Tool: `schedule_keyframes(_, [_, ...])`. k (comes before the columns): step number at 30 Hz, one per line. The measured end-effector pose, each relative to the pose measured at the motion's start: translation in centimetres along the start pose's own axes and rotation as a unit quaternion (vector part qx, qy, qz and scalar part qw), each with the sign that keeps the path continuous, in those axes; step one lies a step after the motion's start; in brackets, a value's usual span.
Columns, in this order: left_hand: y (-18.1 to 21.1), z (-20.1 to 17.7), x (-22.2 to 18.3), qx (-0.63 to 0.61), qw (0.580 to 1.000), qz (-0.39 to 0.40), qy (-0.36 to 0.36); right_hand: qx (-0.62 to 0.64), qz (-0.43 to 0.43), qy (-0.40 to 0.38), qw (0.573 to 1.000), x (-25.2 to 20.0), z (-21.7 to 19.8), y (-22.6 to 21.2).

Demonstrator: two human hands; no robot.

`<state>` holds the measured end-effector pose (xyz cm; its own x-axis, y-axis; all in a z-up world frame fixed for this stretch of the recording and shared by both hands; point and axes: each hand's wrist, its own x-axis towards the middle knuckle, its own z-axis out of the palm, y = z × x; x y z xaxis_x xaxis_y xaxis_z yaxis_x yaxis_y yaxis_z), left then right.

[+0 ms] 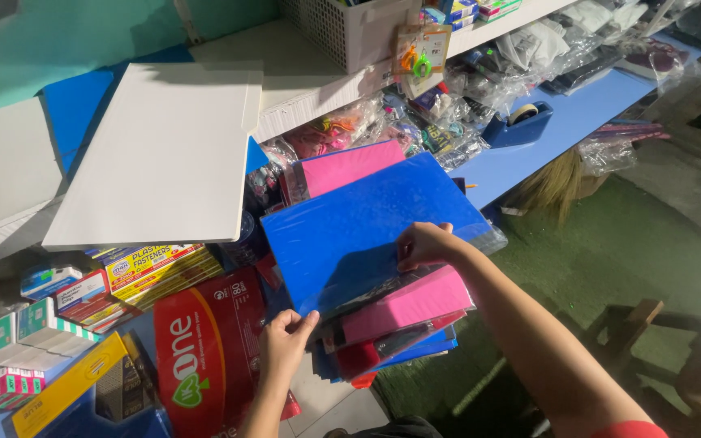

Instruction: Cleaning and organizing plastic folders on a store shelf.

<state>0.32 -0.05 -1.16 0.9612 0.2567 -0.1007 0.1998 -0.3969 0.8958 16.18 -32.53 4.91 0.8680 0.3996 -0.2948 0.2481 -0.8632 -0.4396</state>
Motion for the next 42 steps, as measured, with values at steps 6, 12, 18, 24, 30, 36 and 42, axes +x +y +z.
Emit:
schedule_keyframes(6, [-0.1,-0.2,0.0,-0.016,1.000,0.000,-0.007,0.050,-0.019,0.010,0.999,-0.8,-0.5,-0.1])
schedule_keyframes(12, [0.7,-0.5,-0.4,-0.031,0.999,-0.012,-0.014,0.090,-0.049,0.017,0.995,-0.7,-0.3,0.3])
schedule_keyframes(18, [-0.3,-0.1,-0.1,-0.039,0.999,-0.003,-0.010,0.025,-0.015,0.014,0.999,0.5,0.9,0.5])
schedule_keyframes(24, [-0.9,0.1,0.1,-0.012,1.000,0.023,-0.001,-0.090,0.067,0.008,0.994,0.6,0.4,-2.9])
schedule_keyframes(30, [-1.2,0.5,0.2,-0.019,1.000,0.014,0.002,-0.138,0.094,0.039,0.985,1.1,1.9,-2.6])
schedule_keyframes(36, [-1.6,0.5,0.2,-0.042,0.996,0.076,0.011,-0.144,0.098,0.054,0.983,0.6,2.3,-2.8])
schedule_keyframes(42, [-0.8,0.5,0.2,-0.035,0.999,0.041,0.005,-0.150,0.128,0.050,0.979,0.4,1.7,-3.8])
